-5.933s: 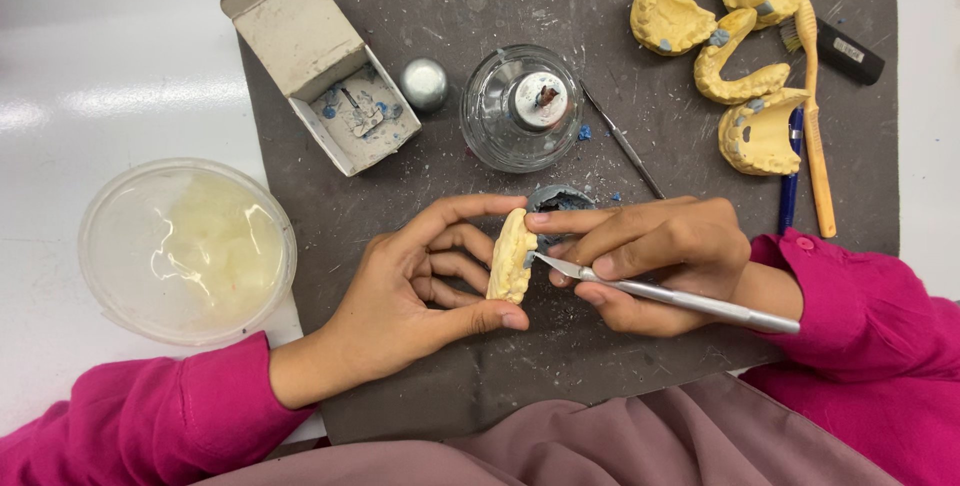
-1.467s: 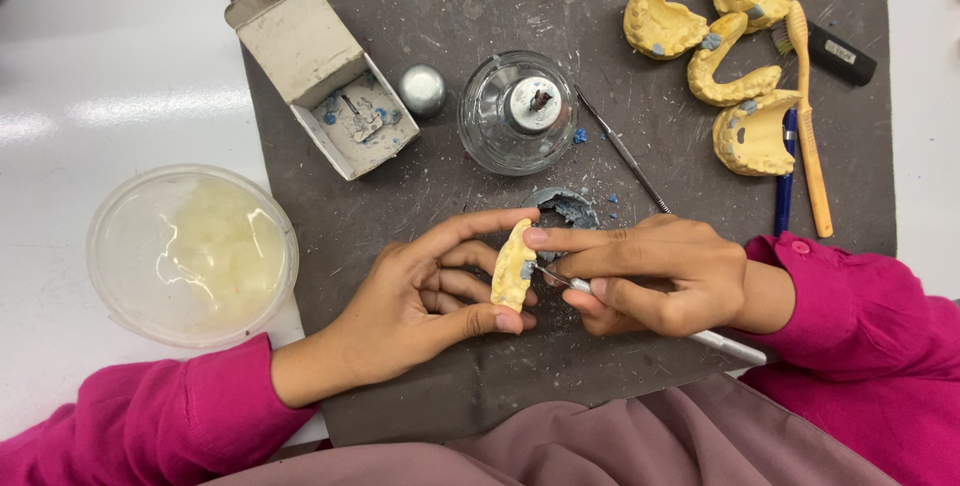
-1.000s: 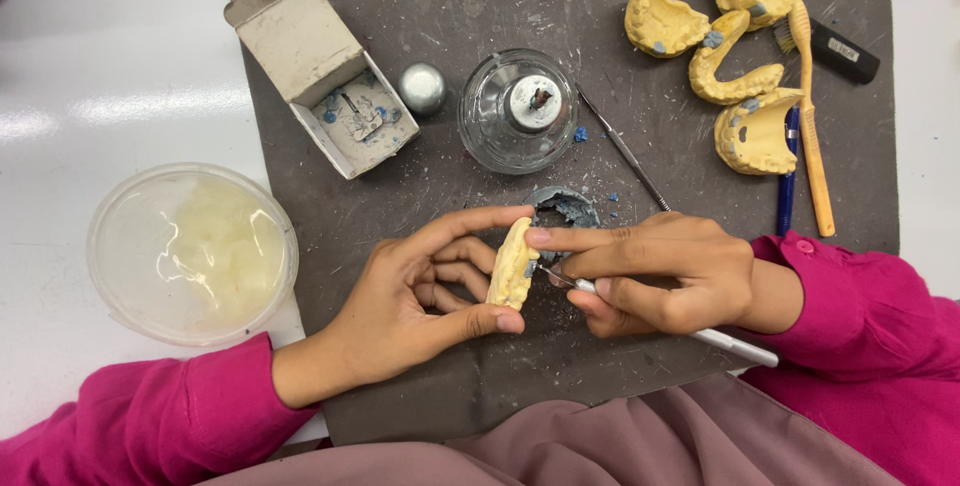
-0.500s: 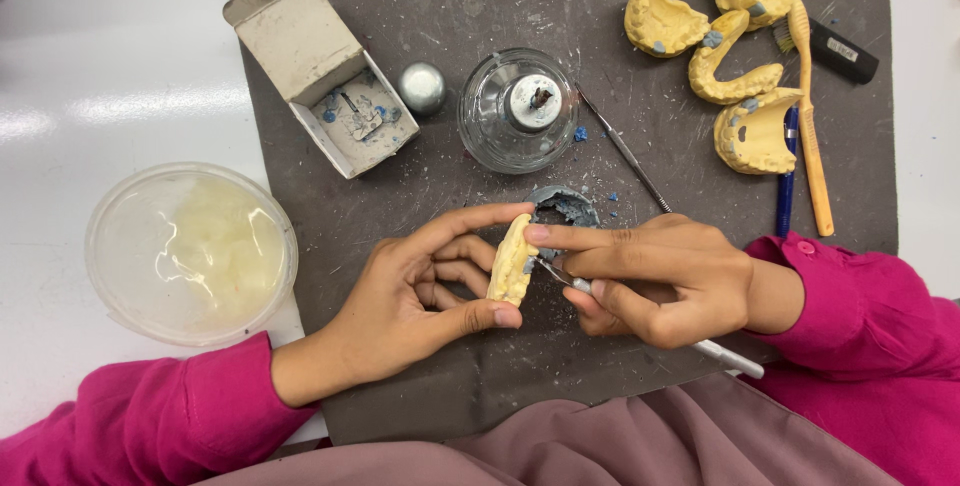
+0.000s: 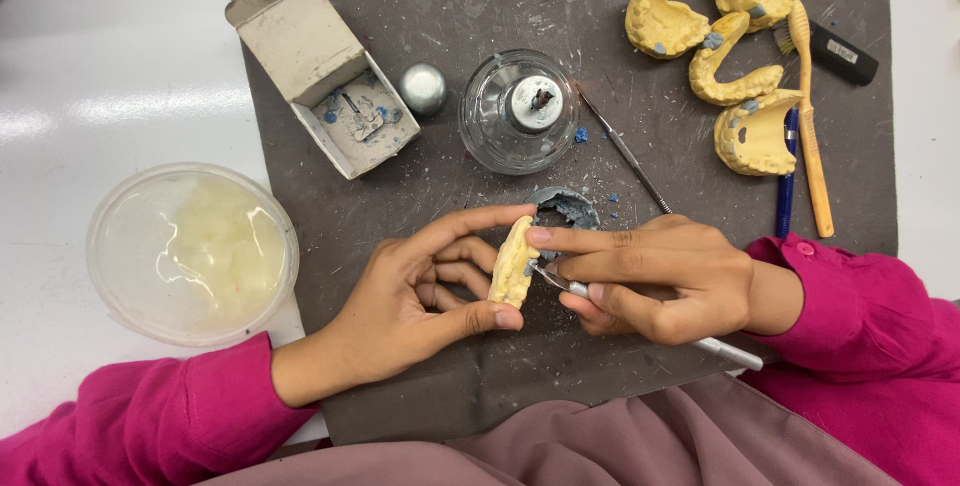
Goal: The person holds a yellow dental impression model in one hand and uses a heated wax carver to add and shape blue wax on the model's teeth, repeatedly warming the tool tip over a small alcohol burner and scraping the wax to smooth it. Other denture models, a toothbrush, and a bowl of liquid sit on the work mat.
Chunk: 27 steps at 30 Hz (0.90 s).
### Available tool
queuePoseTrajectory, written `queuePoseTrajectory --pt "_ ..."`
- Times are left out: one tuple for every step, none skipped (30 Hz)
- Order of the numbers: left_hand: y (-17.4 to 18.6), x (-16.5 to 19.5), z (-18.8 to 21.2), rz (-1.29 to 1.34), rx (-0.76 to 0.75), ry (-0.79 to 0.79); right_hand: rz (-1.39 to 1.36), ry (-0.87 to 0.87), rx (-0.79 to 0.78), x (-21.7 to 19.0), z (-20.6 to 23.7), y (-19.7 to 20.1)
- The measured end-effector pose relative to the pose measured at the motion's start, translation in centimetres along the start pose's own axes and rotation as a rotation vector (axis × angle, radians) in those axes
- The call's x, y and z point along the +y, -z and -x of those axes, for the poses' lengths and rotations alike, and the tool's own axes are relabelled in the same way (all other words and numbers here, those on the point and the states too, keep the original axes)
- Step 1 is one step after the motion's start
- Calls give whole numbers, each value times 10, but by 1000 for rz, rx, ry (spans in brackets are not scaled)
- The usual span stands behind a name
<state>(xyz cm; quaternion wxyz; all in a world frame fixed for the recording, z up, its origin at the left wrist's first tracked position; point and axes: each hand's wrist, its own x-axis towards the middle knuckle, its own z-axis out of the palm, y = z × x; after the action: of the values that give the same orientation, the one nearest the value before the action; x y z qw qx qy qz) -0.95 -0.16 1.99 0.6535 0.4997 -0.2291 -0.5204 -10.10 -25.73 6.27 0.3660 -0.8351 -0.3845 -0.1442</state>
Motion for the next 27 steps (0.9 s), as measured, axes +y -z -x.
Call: queuePoseTrajectory --pt "0 0 0 -4 0 0 3 -15 -12 0 1 0" --pt "0 0 -1 -7 0 1 5 -29 -23 -1 1 0" --pt "0 0 0 -11 0 1 8 -44 -35 -1 2 0" --pt "0 1 0 -17 2 0 9 -45 -37 -1 3 0" --pt "0 1 -1 -22 4 -1 10 -46 -39 -1 4 0" --pt "0 1 -1 -28 5 -1 11 -47 -41 0 5 -1" --pt "0 1 -1 -24 6 3 12 -42 -38 0 6 -1" --pt "0 1 0 -21 6 7 13 -36 -35 1 7 -2" --pt "1 1 -1 -19 6 11 15 -29 -31 2 8 -2" --pt "1 1 -1 -18 7 14 10 -31 -28 2 9 -2" --pt "1 0 -1 -17 8 19 4 -33 -24 1 9 -3" --pt "0 0 -1 -15 8 24 -3 -35 -21 1 9 -3" --pt "1 0 -1 1 -4 22 -1 -26 -18 2 9 -4" --pt "1 0 -1 17 -16 20 1 -15 -15 2 9 -5" --pt "1 0 0 34 -29 18 2 -5 -13 3 8 -5" --pt "1 -1 0 98 -51 42 -36 -45 52 3 8 -7" --pt "2 -1 -1 161 -75 65 -74 -84 118 3 7 -11" --pt "3 -1 -2 225 -98 88 -112 -124 182 4 7 -11" --pt "4 0 -2 242 -106 85 -178 -160 179 4 7 -11" --pt "4 0 -2 260 -114 81 -244 -196 175 3 8 -8" --pt "5 1 -3 277 -123 77 -310 -231 172 4 8 -5" --pt "6 2 -4 278 -130 77 -283 -213 186 5 8 -6" --pt "6 3 -4 280 -137 76 -257 -194 200 6 9 -7" --pt "6 4 -3 282 -144 77 -231 -177 215 6 9 -7" --pt "6 5 -4 283 -147 77 -159 -165 201 7 9 -7" --pt "7 6 -3 284 -150 76 -87 -153 187 8 9 -5" --pt "7 7 -3 285 -152 75 -15 -140 172 8 8 -2"
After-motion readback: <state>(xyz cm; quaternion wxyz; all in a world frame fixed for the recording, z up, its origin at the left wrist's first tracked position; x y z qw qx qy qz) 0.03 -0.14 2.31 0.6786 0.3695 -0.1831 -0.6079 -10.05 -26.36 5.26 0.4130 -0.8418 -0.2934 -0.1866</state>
